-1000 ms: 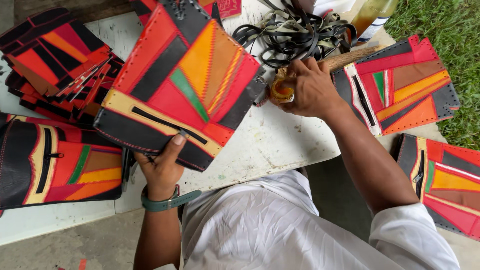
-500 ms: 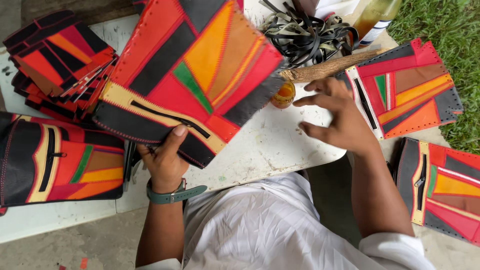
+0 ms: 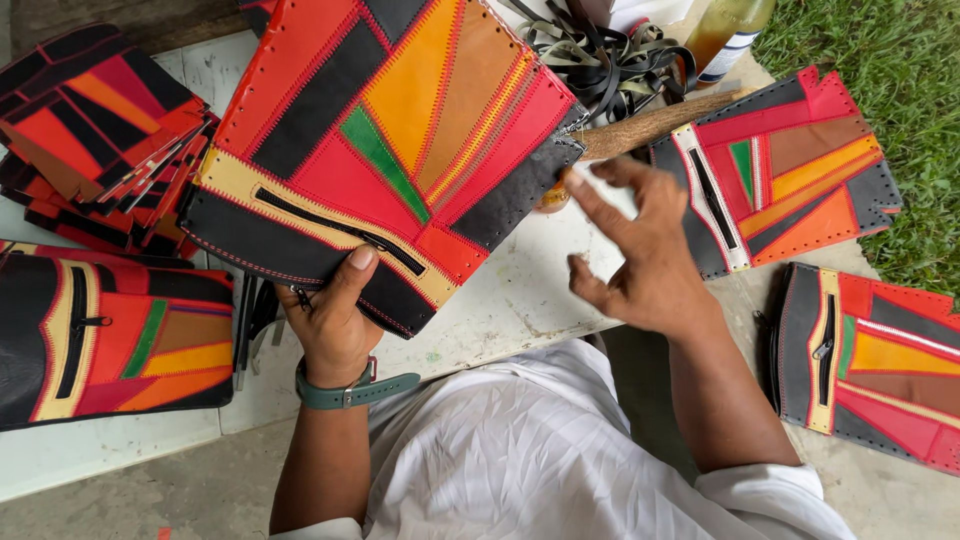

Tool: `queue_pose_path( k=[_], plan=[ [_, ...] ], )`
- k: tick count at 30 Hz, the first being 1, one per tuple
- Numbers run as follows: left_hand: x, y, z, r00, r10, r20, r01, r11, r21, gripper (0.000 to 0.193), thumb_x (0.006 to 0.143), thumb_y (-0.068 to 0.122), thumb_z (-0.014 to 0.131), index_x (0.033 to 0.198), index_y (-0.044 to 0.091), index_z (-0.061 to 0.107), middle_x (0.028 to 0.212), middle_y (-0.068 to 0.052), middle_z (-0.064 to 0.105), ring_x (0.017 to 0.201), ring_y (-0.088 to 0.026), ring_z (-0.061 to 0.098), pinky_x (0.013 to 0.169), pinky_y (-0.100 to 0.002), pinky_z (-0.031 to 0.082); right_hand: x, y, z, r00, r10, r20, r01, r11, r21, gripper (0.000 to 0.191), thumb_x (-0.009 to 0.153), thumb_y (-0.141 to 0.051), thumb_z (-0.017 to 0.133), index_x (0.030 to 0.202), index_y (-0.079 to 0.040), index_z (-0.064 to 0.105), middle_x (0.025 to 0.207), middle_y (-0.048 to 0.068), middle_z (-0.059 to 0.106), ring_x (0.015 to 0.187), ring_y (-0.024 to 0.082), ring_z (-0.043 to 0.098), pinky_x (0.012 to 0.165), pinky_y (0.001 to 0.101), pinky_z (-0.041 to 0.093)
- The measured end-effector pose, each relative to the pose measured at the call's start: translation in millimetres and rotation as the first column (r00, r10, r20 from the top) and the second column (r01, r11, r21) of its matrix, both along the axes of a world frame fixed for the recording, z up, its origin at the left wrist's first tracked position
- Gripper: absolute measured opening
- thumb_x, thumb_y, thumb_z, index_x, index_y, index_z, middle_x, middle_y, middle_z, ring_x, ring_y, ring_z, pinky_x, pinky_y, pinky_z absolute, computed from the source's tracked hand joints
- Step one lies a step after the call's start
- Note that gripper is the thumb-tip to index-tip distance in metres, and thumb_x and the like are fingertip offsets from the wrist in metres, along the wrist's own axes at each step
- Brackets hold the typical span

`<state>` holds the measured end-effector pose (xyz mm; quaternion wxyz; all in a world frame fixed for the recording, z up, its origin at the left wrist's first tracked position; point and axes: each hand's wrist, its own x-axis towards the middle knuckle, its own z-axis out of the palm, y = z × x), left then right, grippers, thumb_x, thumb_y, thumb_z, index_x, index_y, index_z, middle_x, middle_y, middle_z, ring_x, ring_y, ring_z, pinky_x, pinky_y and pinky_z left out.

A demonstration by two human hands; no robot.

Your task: The person holds a patchwork leather bag in one hand and rubs an amber adhesive from a small open jar onto the bag's edges with a finger, working around the perimeter and turning the bag to reach different sides, then places the finished bag on the table with a stack of similar bags.

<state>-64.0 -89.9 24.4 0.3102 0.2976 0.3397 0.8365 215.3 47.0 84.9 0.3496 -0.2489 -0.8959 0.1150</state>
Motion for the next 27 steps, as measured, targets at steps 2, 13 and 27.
queue_pose_path(
  k=[2,13,27],
  plan=[
    [-1,0,-1,1.0,-0.009,-0.009,0.009,1.0,-0.004,0.052,0.095,-0.005,0.076,0.141,0.01,0.056,0.134,-0.007,0.064,0.122,-0.017,0.062,0.11,-0.038,0.053,-2,0,4,0.998,-0.068,0.0,0.068,0.997,0.042,0.08,0.075,-0.02,0.079,0.152,-0.016,0.055,0.138,0.02,0.053,0.125,0.035,0.049,0.107,0.0463,0.034],
    [-1,1,-4,0.999,-0.027,0.018,0.028,0.999,-0.021,0.053,0.097,-0.004,0.076,0.143,0.01,0.054,0.133,-0.007,0.064,0.124,-0.017,0.062,0.11,-0.038,0.053,-10,-5,-11,0.999,0.042,-0.032,-0.043,0.998,-0.043,0.092,0.079,-0.021,0.078,0.159,-0.013,0.034,0.137,0.022,0.05,0.124,0.036,0.047,0.104,0.0493,0.035],
    [3,4,-2,0.966,0.124,-0.226,-0.137,0.99,-0.045,0.052,0.096,0.002,0.077,0.14,0.01,0.051,0.134,-0.007,0.064,0.119,-0.014,0.061,0.104,-0.033,0.053,-9,-25,2,0.975,-0.102,-0.197,0.096,0.995,-0.038,0.074,0.08,-0.012,0.075,0.148,-0.016,0.045,0.13,0.013,0.065,0.125,0.024,0.051,0.117,0.0422,0.038]
  ],
)
